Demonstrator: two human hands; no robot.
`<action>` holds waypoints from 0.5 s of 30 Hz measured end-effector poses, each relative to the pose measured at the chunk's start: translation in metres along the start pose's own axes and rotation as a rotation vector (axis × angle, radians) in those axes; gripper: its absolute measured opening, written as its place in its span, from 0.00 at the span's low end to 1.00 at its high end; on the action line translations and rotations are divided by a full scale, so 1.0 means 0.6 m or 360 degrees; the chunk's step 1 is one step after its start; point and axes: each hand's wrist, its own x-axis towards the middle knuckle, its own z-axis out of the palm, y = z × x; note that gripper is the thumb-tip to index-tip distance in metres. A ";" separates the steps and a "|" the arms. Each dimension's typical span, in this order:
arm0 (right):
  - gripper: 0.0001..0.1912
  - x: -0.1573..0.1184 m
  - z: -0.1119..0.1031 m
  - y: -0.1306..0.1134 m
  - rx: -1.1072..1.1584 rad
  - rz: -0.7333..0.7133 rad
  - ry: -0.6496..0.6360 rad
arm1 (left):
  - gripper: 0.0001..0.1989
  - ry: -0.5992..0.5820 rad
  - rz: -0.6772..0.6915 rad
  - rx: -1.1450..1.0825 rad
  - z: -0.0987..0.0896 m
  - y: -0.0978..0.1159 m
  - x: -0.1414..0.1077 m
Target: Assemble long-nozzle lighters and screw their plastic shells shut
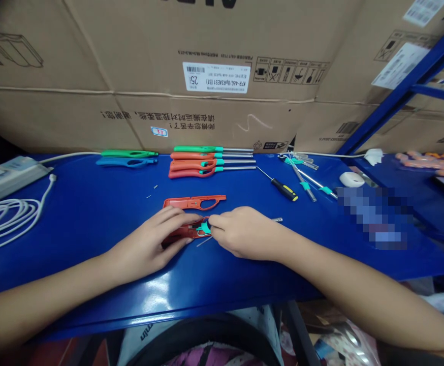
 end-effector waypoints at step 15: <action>0.11 -0.039 -0.036 0.049 0.0418 0.0400 0.0053 | 0.25 -0.0051 0.0074 0.0041 -0.002 -0.003 -0.002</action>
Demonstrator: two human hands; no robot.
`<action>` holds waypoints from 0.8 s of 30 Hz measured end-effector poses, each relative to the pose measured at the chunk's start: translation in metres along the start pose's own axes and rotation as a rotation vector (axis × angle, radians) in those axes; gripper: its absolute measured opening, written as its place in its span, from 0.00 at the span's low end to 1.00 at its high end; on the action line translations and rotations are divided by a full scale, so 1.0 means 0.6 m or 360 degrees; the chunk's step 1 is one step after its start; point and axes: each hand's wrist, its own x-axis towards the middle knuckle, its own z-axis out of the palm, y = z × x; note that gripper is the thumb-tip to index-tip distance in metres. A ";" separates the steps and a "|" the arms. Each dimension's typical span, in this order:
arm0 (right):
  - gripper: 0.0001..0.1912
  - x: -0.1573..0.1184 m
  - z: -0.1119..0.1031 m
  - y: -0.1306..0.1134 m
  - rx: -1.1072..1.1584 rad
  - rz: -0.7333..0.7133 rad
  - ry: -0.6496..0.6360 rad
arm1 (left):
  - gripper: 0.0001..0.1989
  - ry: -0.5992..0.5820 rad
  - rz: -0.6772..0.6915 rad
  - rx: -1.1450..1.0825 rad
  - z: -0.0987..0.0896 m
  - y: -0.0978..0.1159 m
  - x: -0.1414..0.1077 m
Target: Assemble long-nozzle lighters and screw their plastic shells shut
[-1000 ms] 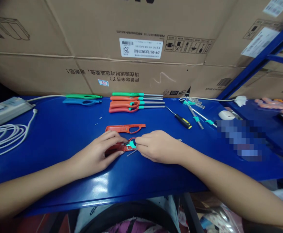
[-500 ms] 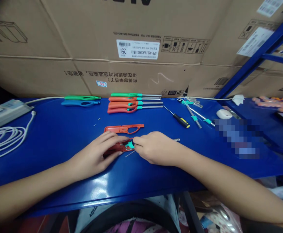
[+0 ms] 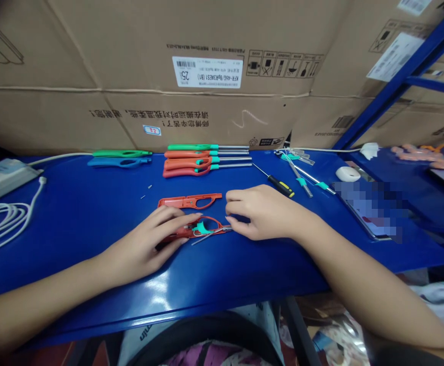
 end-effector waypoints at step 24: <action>0.05 0.024 0.040 0.005 0.0776 0.0030 0.0019 | 0.23 -0.0249 0.0034 0.0362 -0.001 0.008 0.002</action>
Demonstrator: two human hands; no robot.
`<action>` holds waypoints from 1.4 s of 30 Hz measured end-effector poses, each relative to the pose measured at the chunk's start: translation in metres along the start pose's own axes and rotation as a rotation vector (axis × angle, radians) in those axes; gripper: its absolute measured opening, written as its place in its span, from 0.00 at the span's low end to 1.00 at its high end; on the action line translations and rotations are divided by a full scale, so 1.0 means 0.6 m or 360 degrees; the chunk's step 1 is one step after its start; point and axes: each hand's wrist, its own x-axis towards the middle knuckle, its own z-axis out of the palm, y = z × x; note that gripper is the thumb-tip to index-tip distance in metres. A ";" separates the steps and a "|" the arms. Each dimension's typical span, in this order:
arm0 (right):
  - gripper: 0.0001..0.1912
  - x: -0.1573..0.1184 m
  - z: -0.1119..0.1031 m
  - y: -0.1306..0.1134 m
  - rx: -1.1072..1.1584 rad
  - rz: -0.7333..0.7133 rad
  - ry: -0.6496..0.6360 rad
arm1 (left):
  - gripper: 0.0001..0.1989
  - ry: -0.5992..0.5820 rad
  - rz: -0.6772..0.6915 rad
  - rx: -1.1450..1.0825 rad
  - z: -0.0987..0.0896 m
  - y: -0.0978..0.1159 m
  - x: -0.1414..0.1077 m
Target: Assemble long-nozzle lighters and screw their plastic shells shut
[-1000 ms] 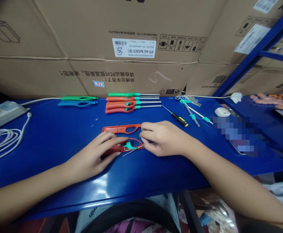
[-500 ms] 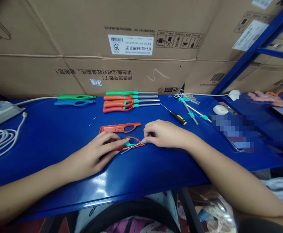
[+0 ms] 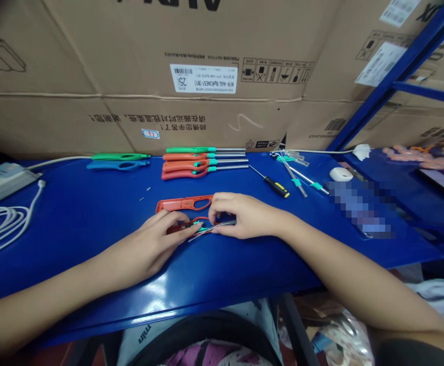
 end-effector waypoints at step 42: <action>0.01 0.000 0.010 -0.010 -0.0160 0.0080 -0.0012 | 0.23 0.0009 0.0150 0.0095 -0.007 -0.010 0.001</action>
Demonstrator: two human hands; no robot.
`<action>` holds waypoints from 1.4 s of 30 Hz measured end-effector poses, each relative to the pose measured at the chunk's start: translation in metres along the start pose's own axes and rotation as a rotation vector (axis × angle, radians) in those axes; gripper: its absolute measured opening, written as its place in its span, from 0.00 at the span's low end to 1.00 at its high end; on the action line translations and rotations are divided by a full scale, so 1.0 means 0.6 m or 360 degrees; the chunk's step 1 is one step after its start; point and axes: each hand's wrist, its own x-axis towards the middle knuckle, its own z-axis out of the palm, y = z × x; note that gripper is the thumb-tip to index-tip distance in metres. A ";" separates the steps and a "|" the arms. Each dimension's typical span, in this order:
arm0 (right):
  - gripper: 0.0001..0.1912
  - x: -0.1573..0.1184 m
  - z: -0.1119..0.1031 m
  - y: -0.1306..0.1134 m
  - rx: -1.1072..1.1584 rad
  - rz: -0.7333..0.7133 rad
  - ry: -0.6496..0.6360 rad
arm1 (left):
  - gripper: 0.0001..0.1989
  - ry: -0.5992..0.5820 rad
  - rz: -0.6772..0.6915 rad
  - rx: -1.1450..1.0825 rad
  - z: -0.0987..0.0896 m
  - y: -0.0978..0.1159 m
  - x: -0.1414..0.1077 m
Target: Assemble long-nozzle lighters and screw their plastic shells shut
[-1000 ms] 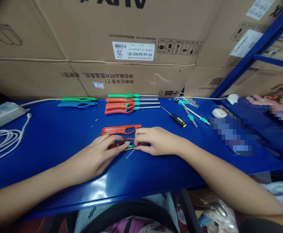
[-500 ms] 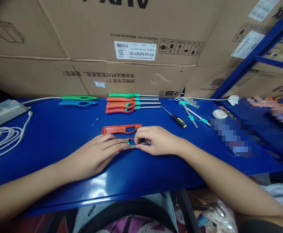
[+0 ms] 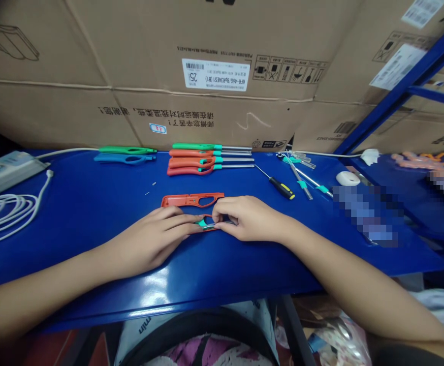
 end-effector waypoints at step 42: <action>0.18 -0.106 -0.126 0.300 -0.0715 0.2018 0.0950 | 0.17 0.0097 0.0050 -0.0284 -0.003 -0.017 -0.001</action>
